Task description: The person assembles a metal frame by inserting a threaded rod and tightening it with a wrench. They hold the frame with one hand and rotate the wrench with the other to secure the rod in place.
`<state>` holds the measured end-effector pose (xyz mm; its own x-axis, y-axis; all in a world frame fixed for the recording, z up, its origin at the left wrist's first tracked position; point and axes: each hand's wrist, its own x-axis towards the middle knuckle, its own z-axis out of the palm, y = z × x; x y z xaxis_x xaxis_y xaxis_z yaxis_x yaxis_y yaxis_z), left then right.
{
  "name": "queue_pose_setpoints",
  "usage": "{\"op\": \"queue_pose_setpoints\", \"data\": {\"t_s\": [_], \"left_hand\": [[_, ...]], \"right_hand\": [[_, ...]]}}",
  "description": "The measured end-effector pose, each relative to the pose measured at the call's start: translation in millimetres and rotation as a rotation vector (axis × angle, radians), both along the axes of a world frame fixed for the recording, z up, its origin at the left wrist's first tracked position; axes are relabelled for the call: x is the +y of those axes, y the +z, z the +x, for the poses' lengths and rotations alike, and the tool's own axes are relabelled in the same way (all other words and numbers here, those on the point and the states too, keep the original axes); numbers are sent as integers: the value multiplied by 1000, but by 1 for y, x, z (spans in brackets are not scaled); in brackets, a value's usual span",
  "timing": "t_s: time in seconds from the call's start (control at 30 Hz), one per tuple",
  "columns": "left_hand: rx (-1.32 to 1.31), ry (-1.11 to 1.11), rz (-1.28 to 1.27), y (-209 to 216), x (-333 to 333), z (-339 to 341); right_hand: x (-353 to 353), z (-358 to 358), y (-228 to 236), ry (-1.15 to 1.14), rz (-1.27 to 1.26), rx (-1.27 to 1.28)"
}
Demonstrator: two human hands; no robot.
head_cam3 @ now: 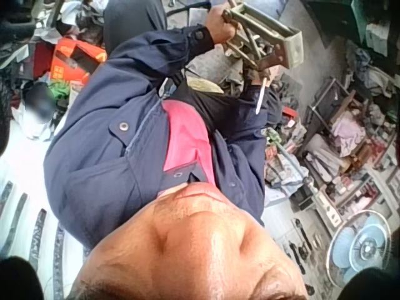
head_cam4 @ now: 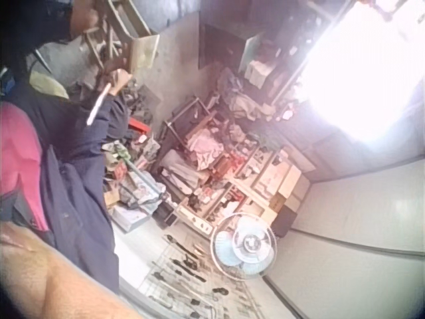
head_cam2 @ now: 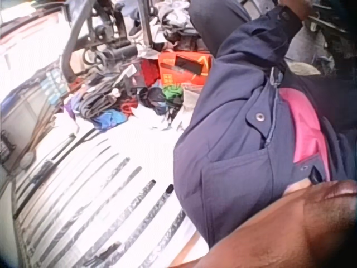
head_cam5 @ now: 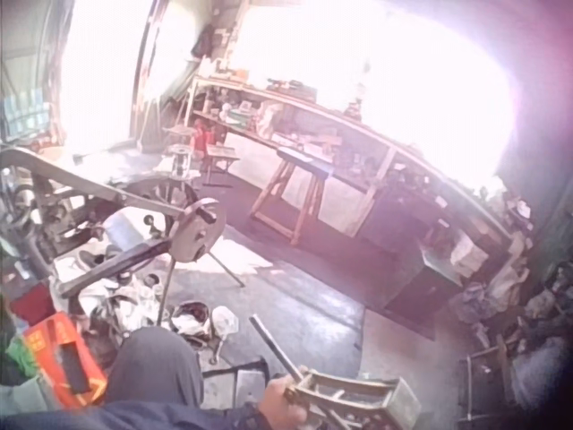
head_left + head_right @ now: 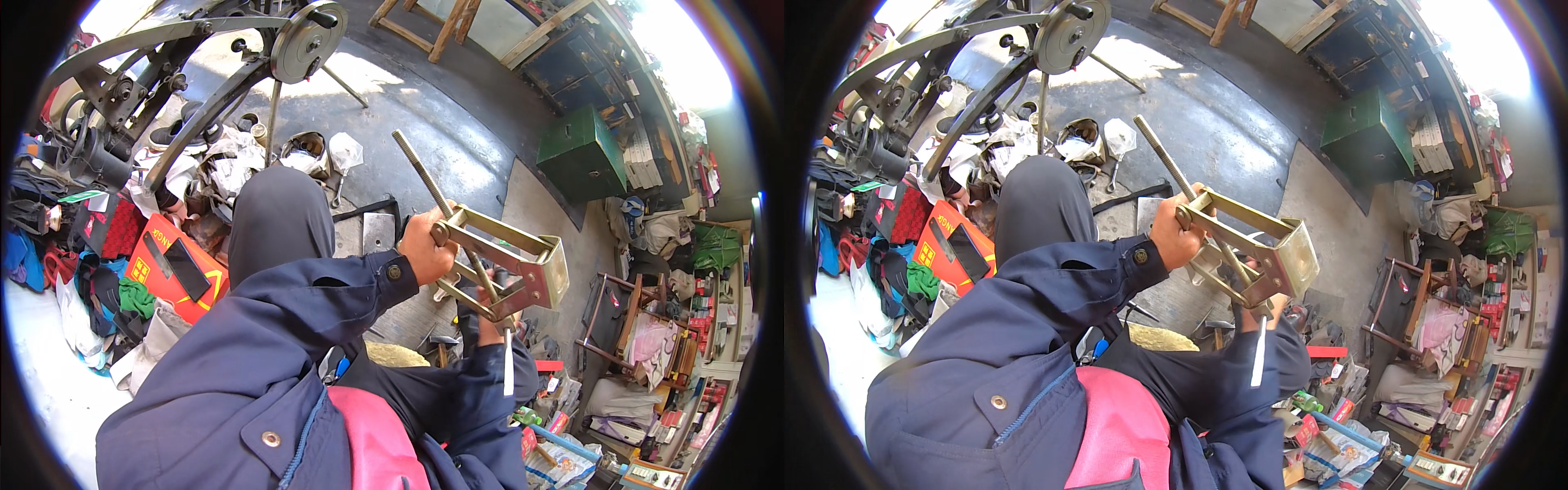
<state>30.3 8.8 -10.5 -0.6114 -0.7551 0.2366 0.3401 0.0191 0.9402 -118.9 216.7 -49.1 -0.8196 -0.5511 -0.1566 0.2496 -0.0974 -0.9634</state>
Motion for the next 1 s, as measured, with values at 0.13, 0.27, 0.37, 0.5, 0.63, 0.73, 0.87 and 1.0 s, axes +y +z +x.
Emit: {"op": "queue_pose_setpoints", "data": {"t_s": [0.13,0.27,0.37,0.5,0.63,0.73,0.87,1.0], "left_hand": [[-10,28,0,-3,1,-3],[-36,58,-8,-7,1,-7],[-43,47,-26,-9,2,-8],[-72,60,-58,-10,5,-8],[-51,62,43,-12,1,-11],[-41,54,73,-12,-2,-11],[-38,24,-12,-7,1,-5],[-26,-4,-32,-2,2,2]], "right_hand": [[-8,-45,107,-162,-304,-29],[16,7,192,-49,-138,459],[36,78,202,-80,-49,597],[51,154,177,-171,87,722],[56,204,141,-92,328,565],[45,200,101,-23,177,65],[34,152,43,30,349,-174],[19,68,-23,121,303,-301]]}}
